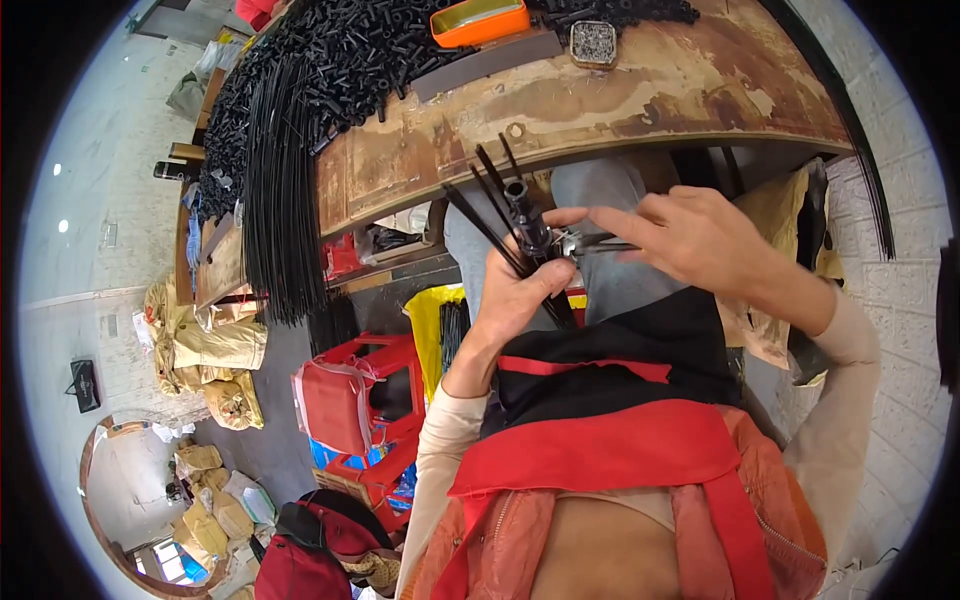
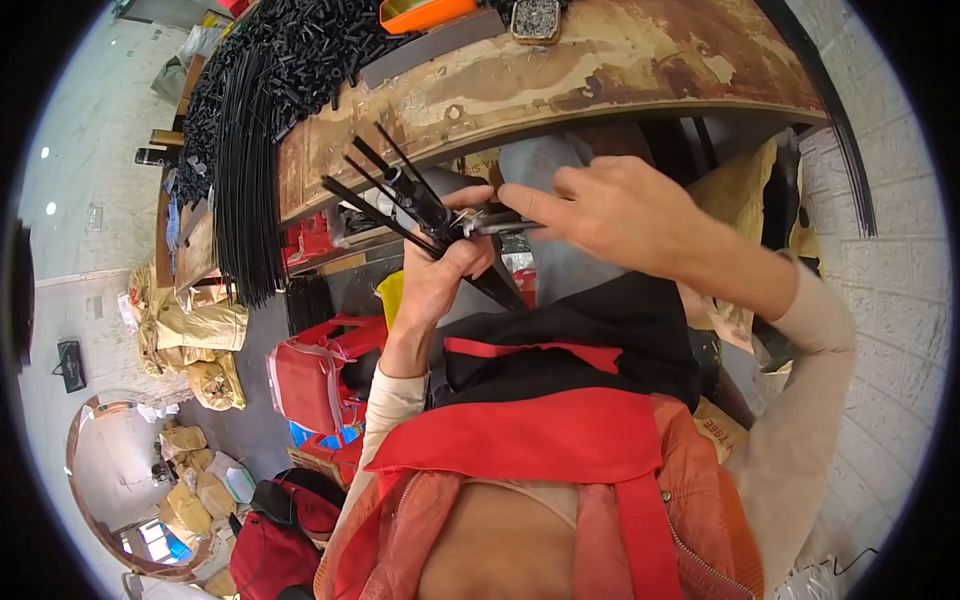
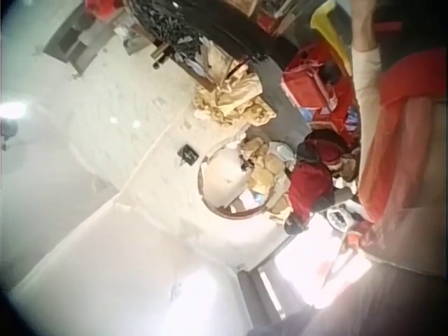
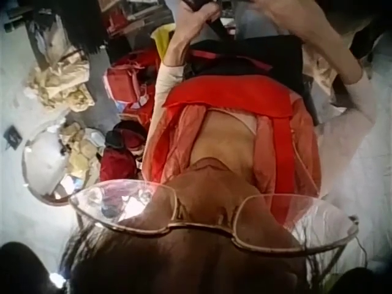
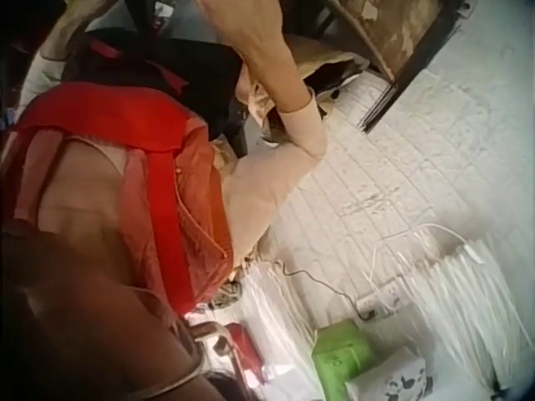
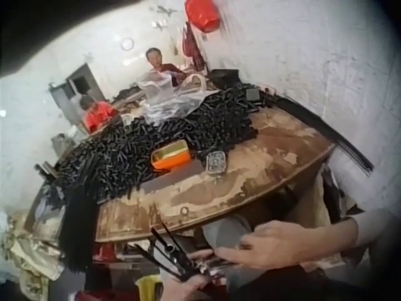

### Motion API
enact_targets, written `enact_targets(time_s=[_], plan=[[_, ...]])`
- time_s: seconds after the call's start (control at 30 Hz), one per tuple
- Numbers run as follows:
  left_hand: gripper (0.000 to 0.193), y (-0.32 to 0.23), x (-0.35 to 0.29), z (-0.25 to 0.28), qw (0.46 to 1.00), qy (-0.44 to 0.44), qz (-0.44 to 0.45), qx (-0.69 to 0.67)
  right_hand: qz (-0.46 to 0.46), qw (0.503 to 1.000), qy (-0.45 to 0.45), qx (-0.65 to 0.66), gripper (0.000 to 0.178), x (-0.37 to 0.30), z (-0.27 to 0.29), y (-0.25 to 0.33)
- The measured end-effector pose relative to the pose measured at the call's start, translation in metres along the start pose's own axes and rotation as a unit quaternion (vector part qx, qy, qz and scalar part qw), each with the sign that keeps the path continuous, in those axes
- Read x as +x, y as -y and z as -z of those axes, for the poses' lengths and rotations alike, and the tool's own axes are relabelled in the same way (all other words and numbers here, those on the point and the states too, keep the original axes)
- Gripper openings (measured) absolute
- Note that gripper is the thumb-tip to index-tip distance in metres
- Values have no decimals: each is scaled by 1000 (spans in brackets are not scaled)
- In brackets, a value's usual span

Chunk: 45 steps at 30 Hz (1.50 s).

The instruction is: Trimming and assembling bundles of black plastic strips into components using pliers and a guide tool.

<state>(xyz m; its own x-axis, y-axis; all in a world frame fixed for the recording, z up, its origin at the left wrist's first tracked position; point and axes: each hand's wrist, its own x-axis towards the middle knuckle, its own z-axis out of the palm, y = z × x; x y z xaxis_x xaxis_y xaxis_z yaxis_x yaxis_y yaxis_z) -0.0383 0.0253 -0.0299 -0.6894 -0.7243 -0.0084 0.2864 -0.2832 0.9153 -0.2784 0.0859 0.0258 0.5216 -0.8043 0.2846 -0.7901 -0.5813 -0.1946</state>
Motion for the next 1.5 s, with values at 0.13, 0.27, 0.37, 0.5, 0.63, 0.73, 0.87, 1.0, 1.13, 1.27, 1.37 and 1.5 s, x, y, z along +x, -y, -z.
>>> enact_targets(time_s=[0.13,0.27,0.37,0.5,0.63,0.73,0.87,1.0,1.13,1.27,1.37,1.5], plan=[[41,-15,3,-13,995,28,42,85,-247,780,323,476,37,6,31,7],[39,-2,6,-5,999,12,15,28,-202,927,144,281,35,1,36,13],[39,0,9,-12,999,-22,-20,29,-50,993,-10,104,36,-2,23,-2],[46,-1,6,5,999,33,-16,29,-202,865,248,387,33,15,51,3],[51,-4,4,7,996,69,1,49,-290,712,356,531,37,6,36,7],[49,-3,5,5,998,56,-10,30,-103,975,35,192,40,2,27,8],[52,-4,7,0,999,26,-21,37,-298,832,230,408,53,11,37,9],[54,-7,0,6,995,102,7,13,-365,519,425,646,70,18,44,-2],[44,-1,2,17,989,147,-13,-1,-396,462,455,650,77,26,47,-5],[34,4,1,21,991,123,-26,-52,-344,670,247,610,59,6,15,16],[26,3,2,16,992,106,-27,-55,-318,702,226,595,53,4,17,19],[15,4,9,8,997,70,-36,-6,-346,765,276,468,53,23,54,14]])
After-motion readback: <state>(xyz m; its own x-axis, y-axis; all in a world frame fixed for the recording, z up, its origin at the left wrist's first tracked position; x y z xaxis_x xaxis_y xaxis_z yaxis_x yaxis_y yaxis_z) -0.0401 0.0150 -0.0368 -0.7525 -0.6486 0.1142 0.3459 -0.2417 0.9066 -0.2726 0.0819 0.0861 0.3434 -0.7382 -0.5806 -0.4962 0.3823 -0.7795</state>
